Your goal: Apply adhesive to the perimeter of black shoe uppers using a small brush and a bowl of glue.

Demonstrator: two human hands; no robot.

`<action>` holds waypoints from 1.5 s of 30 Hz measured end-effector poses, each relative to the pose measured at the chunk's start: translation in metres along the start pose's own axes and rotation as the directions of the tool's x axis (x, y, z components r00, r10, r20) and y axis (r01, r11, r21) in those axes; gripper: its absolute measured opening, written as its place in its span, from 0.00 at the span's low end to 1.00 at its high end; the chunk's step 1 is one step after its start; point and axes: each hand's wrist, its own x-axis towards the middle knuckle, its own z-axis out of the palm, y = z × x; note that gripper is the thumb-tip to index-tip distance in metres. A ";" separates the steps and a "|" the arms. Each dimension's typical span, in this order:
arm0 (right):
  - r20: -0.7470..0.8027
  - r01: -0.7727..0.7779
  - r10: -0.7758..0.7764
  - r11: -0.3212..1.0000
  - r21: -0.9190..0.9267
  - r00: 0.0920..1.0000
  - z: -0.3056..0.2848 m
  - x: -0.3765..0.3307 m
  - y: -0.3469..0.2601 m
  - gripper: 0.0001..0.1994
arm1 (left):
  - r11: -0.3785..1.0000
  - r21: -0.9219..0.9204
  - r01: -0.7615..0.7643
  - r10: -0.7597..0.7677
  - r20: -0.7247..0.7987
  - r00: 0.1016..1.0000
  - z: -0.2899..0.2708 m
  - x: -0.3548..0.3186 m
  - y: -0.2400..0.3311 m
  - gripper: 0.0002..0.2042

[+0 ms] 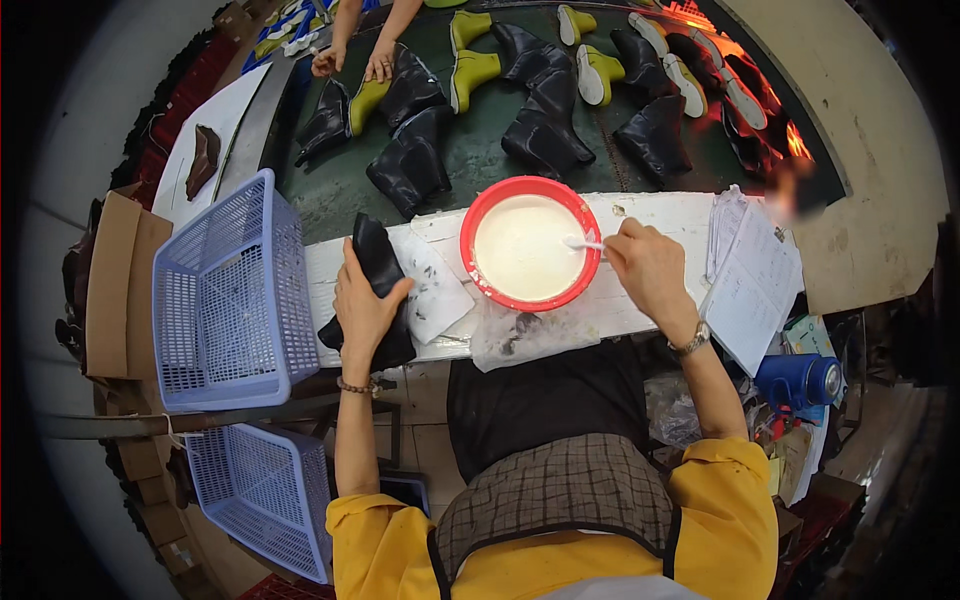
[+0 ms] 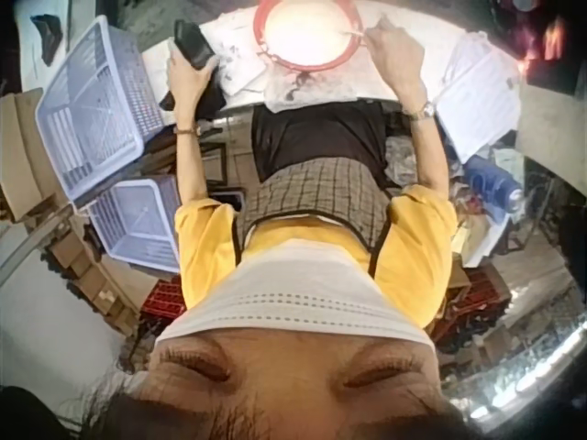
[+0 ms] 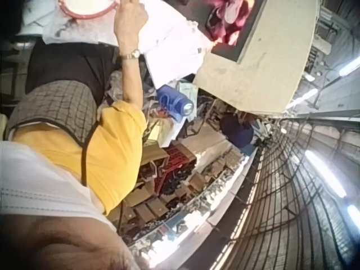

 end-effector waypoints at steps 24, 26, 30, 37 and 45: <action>-0.162 0.297 -0.252 0.720 0.627 0.954 -0.016 0.038 -0.047 0.09 | 0.842 -0.447 0.301 0.228 0.801 0.553 -0.104 0.016 0.101 0.14; -0.178 0.362 -0.321 0.715 0.598 0.930 -0.014 0.042 -0.048 0.10 | 0.844 -0.476 0.247 0.294 0.796 0.529 -0.102 0.017 0.102 0.14; -0.238 0.324 -0.224 0.735 0.596 0.945 0.000 0.036 -0.051 0.09 | 0.681 -0.583 0.443 0.159 0.708 0.688 -0.120 0.019 0.110 0.12; -0.251 0.265 -0.129 0.713 0.649 0.959 0.010 0.011 -0.075 0.09 | 0.574 -0.766 0.290 0.033 0.375 0.926 -0.123 0.020 0.108 0.10; -0.099 -0.083 0.188 0.767 0.637 0.977 0.010 0.004 -0.037 0.08 | 0.954 -0.300 0.010 -0.047 -0.118 0.992 -0.086 0.049 0.072 0.16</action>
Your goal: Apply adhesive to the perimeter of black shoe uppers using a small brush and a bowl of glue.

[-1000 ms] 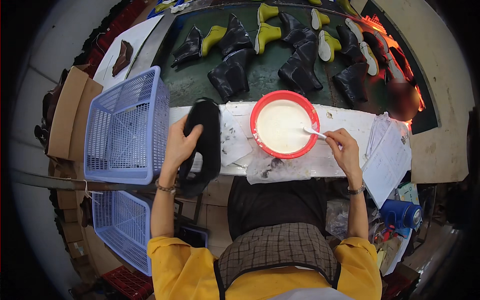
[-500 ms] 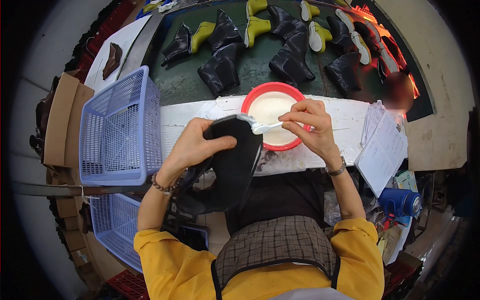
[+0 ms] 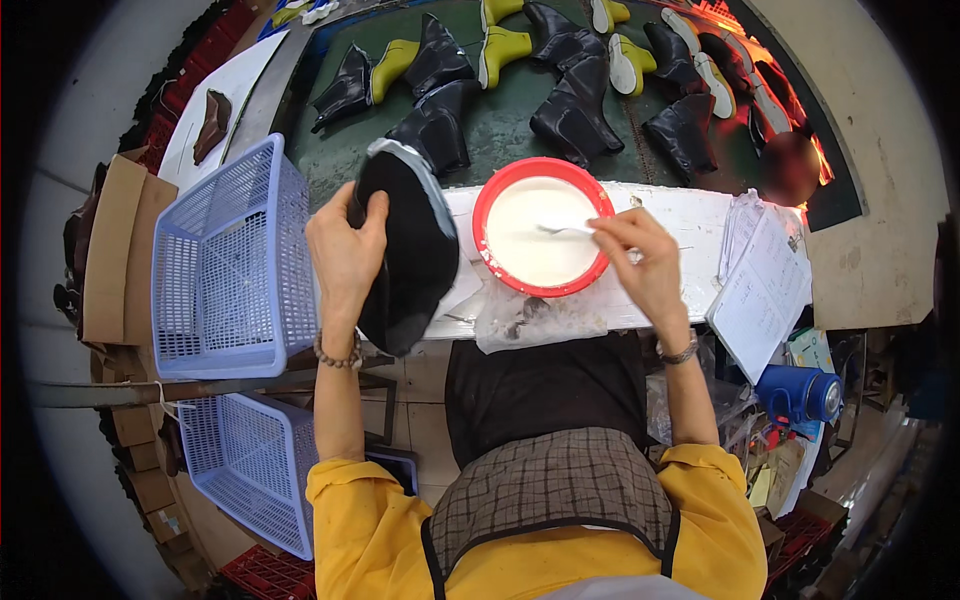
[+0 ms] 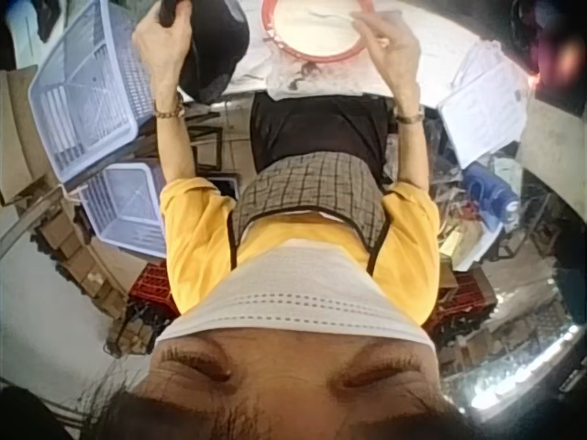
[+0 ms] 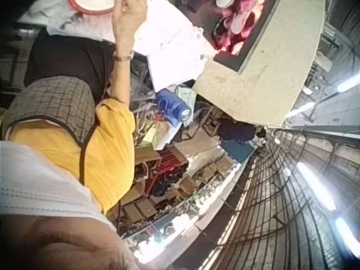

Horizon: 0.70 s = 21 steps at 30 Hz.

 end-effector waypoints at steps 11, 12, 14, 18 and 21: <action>0.113 0.063 -0.006 0.859 -0.508 0.994 -0.023 -0.006 0.021 0.06 | 0.992 0.046 -0.120 0.071 0.578 0.813 0.001 -0.060 -0.090 0.77; 0.055 0.033 -0.009 0.889 -0.457 0.998 -0.022 -0.007 0.021 0.06 | 0.974 0.121 -0.191 0.084 0.590 0.803 -0.002 -0.067 -0.092 0.78; 0.004 0.014 -0.014 0.918 -0.395 1.000 -0.020 -0.007 0.022 0.06 | 0.940 0.230 -0.252 0.059 0.618 0.784 -0.010 -0.071 -0.090 0.73; 0.044 -0.050 0.074 0.916 -0.397 0.996 -0.017 -0.009 0.028 0.05 | 0.976 0.119 -0.182 0.086 0.559 0.825 -0.016 -0.071 -0.098 0.64; -0.008 -0.043 0.043 0.944 -0.326 0.999 -0.014 -0.010 0.022 0.05 | 0.992 -0.033 -0.125 0.128 0.391 0.912 -0.019 -0.074 -0.087 0.56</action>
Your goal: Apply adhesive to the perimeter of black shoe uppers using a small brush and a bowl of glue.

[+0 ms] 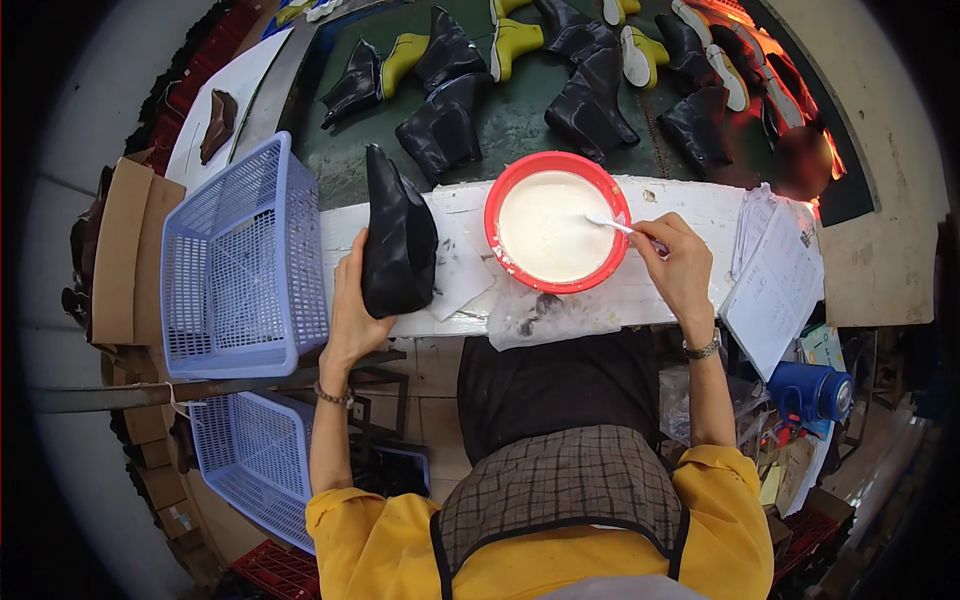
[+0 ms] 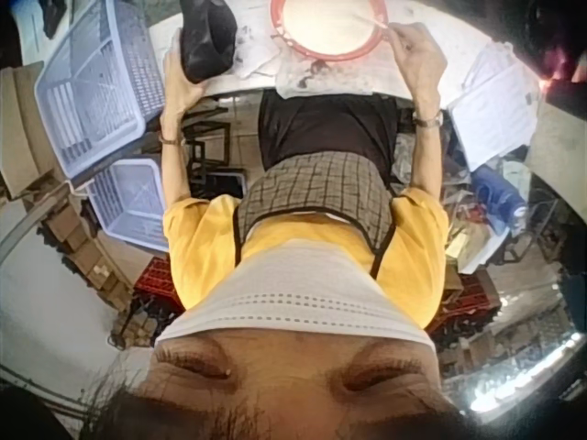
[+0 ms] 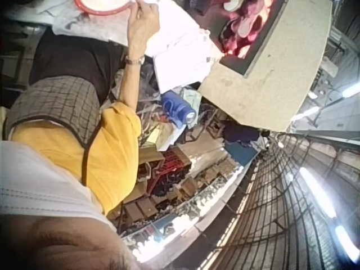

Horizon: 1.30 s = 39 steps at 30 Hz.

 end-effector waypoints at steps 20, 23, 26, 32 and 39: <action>-0.054 0.219 -0.231 0.785 0.580 0.971 0.028 0.012 -0.057 0.08 | 0.917 -0.231 -0.325 0.226 -0.371 0.901 0.020 0.014 0.089 0.44; -0.051 0.236 -0.255 0.778 0.583 0.966 0.022 0.005 -0.061 0.08 | 0.911 -0.123 -0.393 0.309 -0.426 0.850 0.027 0.024 0.082 0.47; -0.050 0.297 -0.322 0.788 0.539 0.945 0.015 0.002 -0.066 0.09 | 0.899 0.015 -0.438 0.394 -0.462 0.794 0.029 0.034 0.082 0.47; 0.059 0.261 -0.347 0.797 0.545 0.936 0.001 -0.004 -0.078 0.07 | 0.889 0.111 -0.444 0.432 -0.522 0.735 0.036 0.052 0.086 0.40; 0.260 -0.091 -0.103 0.766 0.637 0.960 0.003 -0.003 -0.062 0.05 | 0.895 -0.008 -0.445 0.403 -0.410 0.818 0.026 0.045 0.068 0.39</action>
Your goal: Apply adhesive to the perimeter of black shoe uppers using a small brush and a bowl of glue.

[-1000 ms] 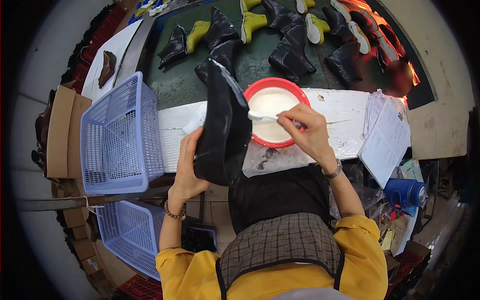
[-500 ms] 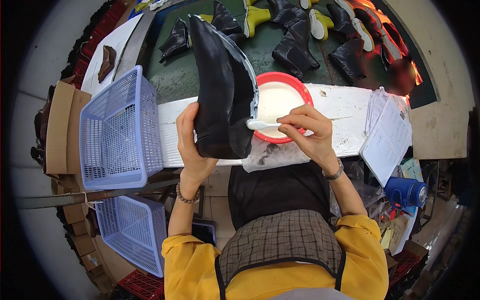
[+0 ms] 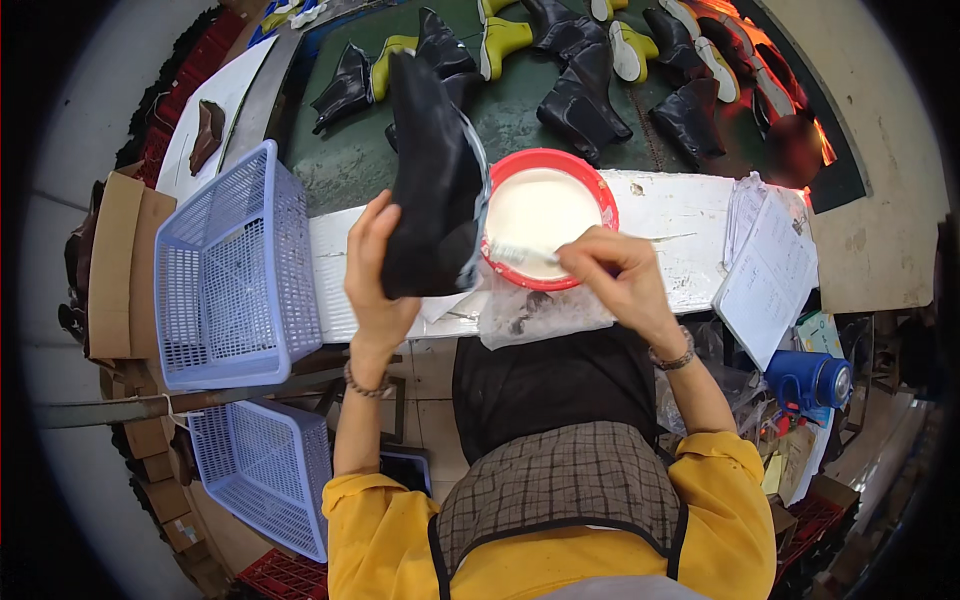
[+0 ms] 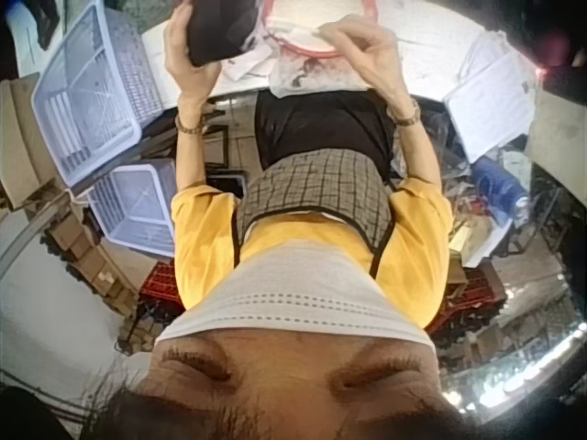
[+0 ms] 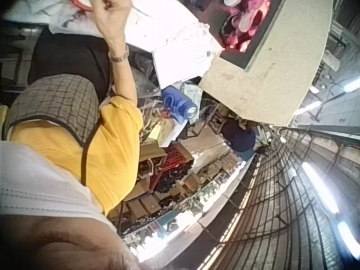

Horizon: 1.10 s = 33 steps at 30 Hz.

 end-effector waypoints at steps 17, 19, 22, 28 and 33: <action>0.000 0.410 -0.425 0.875 -0.258 0.905 -0.029 0.050 -0.001 0.08 | -0.352 -0.699 0.623 -0.305 0.715 0.630 -0.062 -0.072 -0.025 0.31; -0.009 0.411 -0.434 0.860 -0.303 0.901 -0.036 0.045 0.013 0.08 | -0.423 -0.728 0.539 -0.262 0.668 0.697 -0.062 -0.075 -0.030 0.31; -0.025 0.325 -0.357 0.876 -0.356 0.934 -0.043 0.028 0.031 0.07 | -0.445 -0.737 0.509 -0.169 0.627 0.761 -0.064 -0.073 -0.032 0.32; -0.031 0.345 -0.375 0.878 -0.331 0.926 -0.036 0.035 0.018 0.06 | -0.374 -0.702 0.606 -0.253 0.706 0.661 -0.070 -0.069 -0.019 0.33; 0.027 0.431 -0.449 0.835 -0.343 0.893 -0.030 0.054 0.004 0.06 | -0.334 -0.677 0.655 -0.229 0.733 0.641 -0.065 -0.060 -0.010 0.33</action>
